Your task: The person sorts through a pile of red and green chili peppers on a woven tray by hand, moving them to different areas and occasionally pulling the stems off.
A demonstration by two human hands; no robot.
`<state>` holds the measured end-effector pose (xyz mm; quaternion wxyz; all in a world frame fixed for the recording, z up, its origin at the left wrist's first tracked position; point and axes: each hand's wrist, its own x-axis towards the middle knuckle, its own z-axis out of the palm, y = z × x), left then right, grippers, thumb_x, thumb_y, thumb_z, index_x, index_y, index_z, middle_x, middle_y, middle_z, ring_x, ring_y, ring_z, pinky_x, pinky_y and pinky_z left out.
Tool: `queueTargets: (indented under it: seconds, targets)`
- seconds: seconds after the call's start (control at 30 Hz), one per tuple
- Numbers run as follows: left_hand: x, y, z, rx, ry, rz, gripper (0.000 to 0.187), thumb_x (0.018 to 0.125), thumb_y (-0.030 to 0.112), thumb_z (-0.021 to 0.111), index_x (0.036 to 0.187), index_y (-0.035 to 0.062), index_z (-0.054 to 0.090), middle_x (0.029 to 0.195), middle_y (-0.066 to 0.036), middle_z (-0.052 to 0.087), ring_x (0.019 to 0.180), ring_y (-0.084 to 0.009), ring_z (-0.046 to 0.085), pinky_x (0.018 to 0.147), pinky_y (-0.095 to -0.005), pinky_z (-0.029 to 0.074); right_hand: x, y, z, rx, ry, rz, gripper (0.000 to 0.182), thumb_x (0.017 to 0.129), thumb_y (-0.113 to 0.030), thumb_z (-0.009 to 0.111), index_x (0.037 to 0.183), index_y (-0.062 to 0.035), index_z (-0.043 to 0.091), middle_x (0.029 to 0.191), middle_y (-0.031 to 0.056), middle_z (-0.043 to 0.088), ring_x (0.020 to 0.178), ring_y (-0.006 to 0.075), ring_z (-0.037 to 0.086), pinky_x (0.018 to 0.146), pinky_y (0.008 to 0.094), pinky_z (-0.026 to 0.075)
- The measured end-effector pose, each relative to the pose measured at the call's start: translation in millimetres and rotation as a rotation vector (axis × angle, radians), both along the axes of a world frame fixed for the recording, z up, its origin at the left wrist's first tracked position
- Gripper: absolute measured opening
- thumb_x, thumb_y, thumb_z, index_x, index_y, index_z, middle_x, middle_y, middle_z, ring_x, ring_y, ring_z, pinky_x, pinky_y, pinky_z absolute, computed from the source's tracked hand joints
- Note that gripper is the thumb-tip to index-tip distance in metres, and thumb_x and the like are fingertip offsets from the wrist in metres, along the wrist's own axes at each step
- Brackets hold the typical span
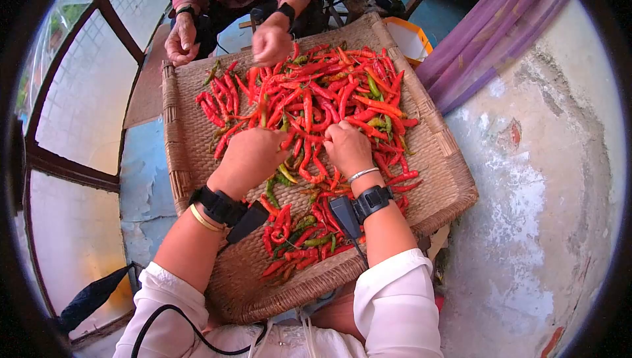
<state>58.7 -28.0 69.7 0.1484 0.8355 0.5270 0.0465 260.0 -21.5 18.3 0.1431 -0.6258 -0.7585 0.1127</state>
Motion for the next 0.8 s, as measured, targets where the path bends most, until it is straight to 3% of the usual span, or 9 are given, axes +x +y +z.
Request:
queueTargets:
  seconds: [0.07, 0.17, 0.27, 0.37, 0.47, 0.6, 0.7, 0.73, 0.8]
  targets:
    - [0.2, -1.2, -2.0, 0.012, -0.015, 0.000, 0.023, 0.076, 0.027, 0.059, 0.091, 0.0098, 0.060, 0.073, -0.013, 0.061, 0.073, -0.0309, 0.060, 0.063, -0.0424, 0.048, 1.3, 2.6, -3.3, -0.074, -0.014, -0.055, 0.026, 0.069, -0.013, 0.065, 0.094, -0.0080, 0.057, 0.087, 0.0116, 0.055, 0.087, 0.0326, 0.054, 0.072, 0.0408, 0.045]
    - [-0.2, -1.3, -1.6, 0.016, -0.031, -0.012, 0.022, 0.076, 0.028, 0.058, 0.089, 0.0094, 0.060, 0.072, -0.013, 0.060, 0.072, -0.0307, 0.060, 0.062, -0.0423, 0.048, 5.2, 1.7, -7.7, 0.197, -0.024, 0.045, 0.017, 0.070, -0.014, 0.064, 0.084, -0.0074, 0.058, 0.082, 0.0107, 0.055, 0.081, 0.0312, 0.056, 0.068, 0.0412, 0.046]
    - [0.3, -1.8, -1.4, 0.008, -0.045, -0.030, 0.023, 0.077, 0.028, 0.058, 0.088, 0.0089, 0.060, 0.072, -0.013, 0.060, 0.072, -0.0307, 0.060, 0.062, -0.0425, 0.047, 5.9, 3.0, -9.4, 0.129, -0.093, 0.028, 0.013, 0.069, -0.013, 0.064, 0.081, -0.0086, 0.060, 0.078, 0.0101, 0.057, 0.072, 0.0326, 0.057, 0.064, 0.0407, 0.047]
    - [2.1, -4.0, 1.7, -0.029, -0.122, -0.042, 0.025, 0.076, 0.029, 0.060, 0.089, 0.0074, 0.060, 0.072, -0.014, 0.060, 0.072, -0.0307, 0.060, 0.062, -0.0416, 0.047, 1.0, 2.4, 15.0, -0.073, 0.008, -0.023, 0.011, 0.073, -0.011, 0.062, 0.082, -0.0069, 0.060, 0.072, 0.0067, 0.060, 0.062, 0.0242, 0.059, 0.058, 0.0339, 0.048]
    - [4.5, -1.8, 0.1, -0.076, -0.365, -0.055, 0.028, 0.075, 0.028, 0.062, 0.088, 0.0030, 0.059, 0.072, -0.016, 0.061, 0.071, -0.0312, 0.060, 0.061, -0.0399, 0.047, -12.9, -2.7, 35.9, -0.477, 0.785, 0.113, 0.010, 0.084, -0.009, 0.055, 0.086, -0.0005, 0.060, 0.072, -0.0005, 0.059, 0.061, 0.0047, 0.053, 0.054, 0.0203, 0.045]
    - [4.4, 8.2, -14.5, -0.258, -0.933, 0.022, 0.027, 0.075, 0.025, 0.064, 0.086, 0.0005, 0.060, 0.072, -0.018, 0.061, 0.070, -0.0311, 0.061, 0.061, -0.0381, 0.047, -24.7, -5.5, 45.9, -0.539, 1.095, 0.079, 0.019, 0.087, -0.015, 0.051, 0.094, 0.0003, 0.061, 0.077, 0.0023, 0.061, 0.063, 0.0073, 0.057, 0.054, 0.0207, 0.044]
    - [-8.7, 12.1, -3.2, -0.147, -0.786, 0.111, 0.024, 0.073, 0.021, 0.065, 0.087, 0.0020, 0.060, 0.071, -0.017, 0.060, 0.069, -0.0296, 0.061, 0.061, -0.0371, 0.046, -18.2, -0.4, 50.9, -0.488, 1.048, 0.084, 0.021, 0.088, -0.017, 0.049, 0.098, -0.0013, 0.060, 0.076, 0.0012, 0.060, 0.064, 0.0049, 0.057, 0.053, 0.0188, 0.043]
    - [-15.9, 14.9, 1.7, -0.046, -0.650, 0.107, 0.024, 0.073, 0.009, 0.064, 0.095, 0.0007, 0.059, 0.068, -0.011, 0.059, 0.064, -0.0156, 0.058, 0.060, -0.0290, 0.046, -14.0, 6.1, 44.6, -0.475, 0.923, 0.033, 0.021, 0.085, -0.016, 0.052, 0.100, -0.0043, 0.060, 0.077, 0.0043, 0.061, 0.066, 0.0115, 0.059, 0.058, 0.0234, 0.046]
    - [-30.4, 20.1, 6.2, 0.168, -0.528, 0.233, 0.026, 0.073, 0.014, 0.064, 0.096, 0.0024, 0.059, 0.074, -0.015, 0.061, 0.070, -0.0264, 0.061, 0.061, -0.0344, 0.047, -12.6, 14.3, 28.2, -0.195, 0.683, 0.094, 0.022, 0.083, -0.016, 0.054, 0.101, -0.0066, 0.060, 0.080, 0.0068, 0.060, 0.070, 0.0163, 0.059, 0.063, 0.0275, 0.047]
